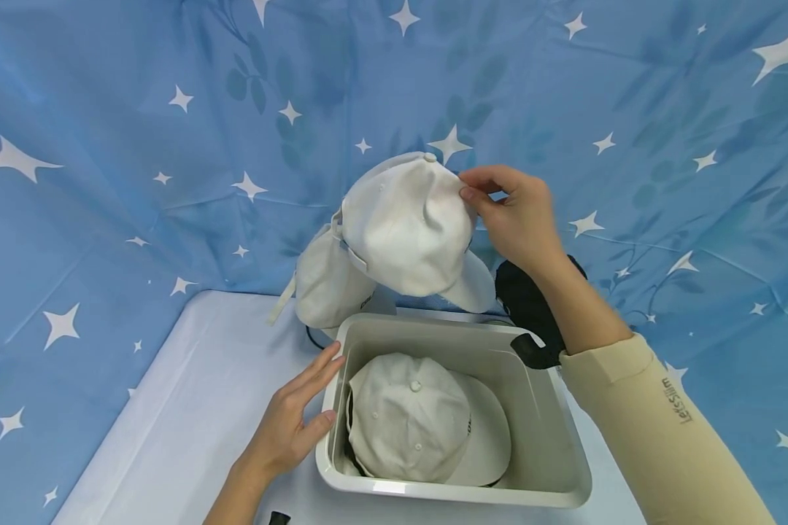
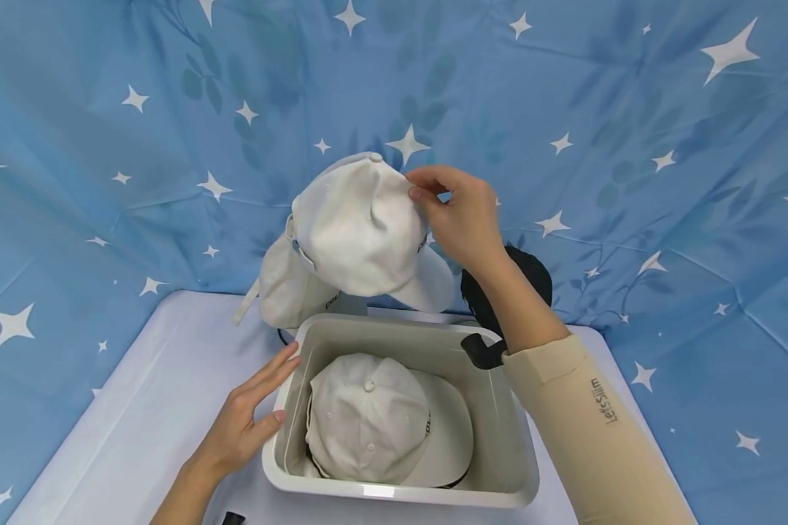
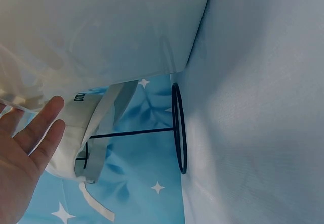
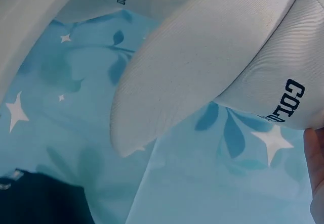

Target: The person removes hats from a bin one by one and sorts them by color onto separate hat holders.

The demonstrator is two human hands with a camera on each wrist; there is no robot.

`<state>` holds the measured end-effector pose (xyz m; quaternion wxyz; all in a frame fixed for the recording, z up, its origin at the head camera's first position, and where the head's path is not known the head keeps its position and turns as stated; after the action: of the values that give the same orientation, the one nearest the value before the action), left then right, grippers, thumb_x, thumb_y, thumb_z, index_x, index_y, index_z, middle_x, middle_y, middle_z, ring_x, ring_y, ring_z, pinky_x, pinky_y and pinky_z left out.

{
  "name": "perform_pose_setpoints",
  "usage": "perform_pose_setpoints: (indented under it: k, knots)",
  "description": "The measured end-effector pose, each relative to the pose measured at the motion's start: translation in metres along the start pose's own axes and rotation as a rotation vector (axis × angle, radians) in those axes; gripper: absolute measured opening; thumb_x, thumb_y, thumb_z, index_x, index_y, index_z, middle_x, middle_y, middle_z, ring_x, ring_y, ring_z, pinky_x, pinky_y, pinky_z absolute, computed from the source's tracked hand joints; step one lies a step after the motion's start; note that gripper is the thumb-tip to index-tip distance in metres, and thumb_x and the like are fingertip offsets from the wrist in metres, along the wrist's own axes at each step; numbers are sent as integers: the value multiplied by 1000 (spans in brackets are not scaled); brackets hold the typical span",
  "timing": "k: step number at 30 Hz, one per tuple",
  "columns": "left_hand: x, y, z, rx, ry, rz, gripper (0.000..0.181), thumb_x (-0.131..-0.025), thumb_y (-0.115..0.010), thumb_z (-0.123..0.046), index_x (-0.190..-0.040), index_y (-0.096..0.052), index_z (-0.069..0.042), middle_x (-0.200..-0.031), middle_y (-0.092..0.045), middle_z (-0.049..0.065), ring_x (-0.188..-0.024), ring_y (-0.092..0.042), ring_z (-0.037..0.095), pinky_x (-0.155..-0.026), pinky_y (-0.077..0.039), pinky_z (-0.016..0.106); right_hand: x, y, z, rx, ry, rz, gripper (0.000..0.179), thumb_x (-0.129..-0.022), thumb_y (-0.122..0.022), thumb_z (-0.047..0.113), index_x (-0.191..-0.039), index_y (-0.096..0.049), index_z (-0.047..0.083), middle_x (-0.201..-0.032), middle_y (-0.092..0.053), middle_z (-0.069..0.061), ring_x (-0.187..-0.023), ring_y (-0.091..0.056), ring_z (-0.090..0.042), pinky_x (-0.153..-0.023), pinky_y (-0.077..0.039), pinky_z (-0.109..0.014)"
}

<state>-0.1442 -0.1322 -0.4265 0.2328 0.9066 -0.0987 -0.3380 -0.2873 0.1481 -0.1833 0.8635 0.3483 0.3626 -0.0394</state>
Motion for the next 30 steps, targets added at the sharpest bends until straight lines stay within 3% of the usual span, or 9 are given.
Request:
perform_pose_setpoints:
  k: [7,17,30]
  knots:
    - [0,-1,-1,2,0,-2,70,-86,-58,-7,-156,-50,-7,-166,-38,11,-149,-43,30,-119,-31,21,-10,-21,0,-98,-22,7,18,-98,-70,3,-113,-80,4,-106,-77,-11,-96,-69,-19,-77,-52,-17]
    - [-2,0,-1,-1,4,-7,68,-86,-58,-8,-153,-51,-2,-166,-38,12,-148,-44,30,-119,-30,21,-15,-60,-6,-117,-28,34,18,-98,-71,5,-113,-80,3,-105,-77,-11,-97,-69,-22,-83,-57,-33]
    - [-1,1,1,-9,-17,-11,69,-86,-59,-8,-154,-52,-4,-166,-39,12,-148,-45,30,-119,-31,21,-10,-102,-20,-167,9,77,16,-97,-72,4,-111,-80,3,-103,-78,-11,-97,-71,-23,-83,-60,-38]
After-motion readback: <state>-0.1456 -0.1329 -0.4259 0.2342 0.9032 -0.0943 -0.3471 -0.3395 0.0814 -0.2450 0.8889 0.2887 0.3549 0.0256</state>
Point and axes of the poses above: each hand's wrist, its own x-axis away from the middle knuckle, its own y-axis out of the back of the hand, z = x × y, the point moved 6 cm from there along -x, towards the middle knuckle
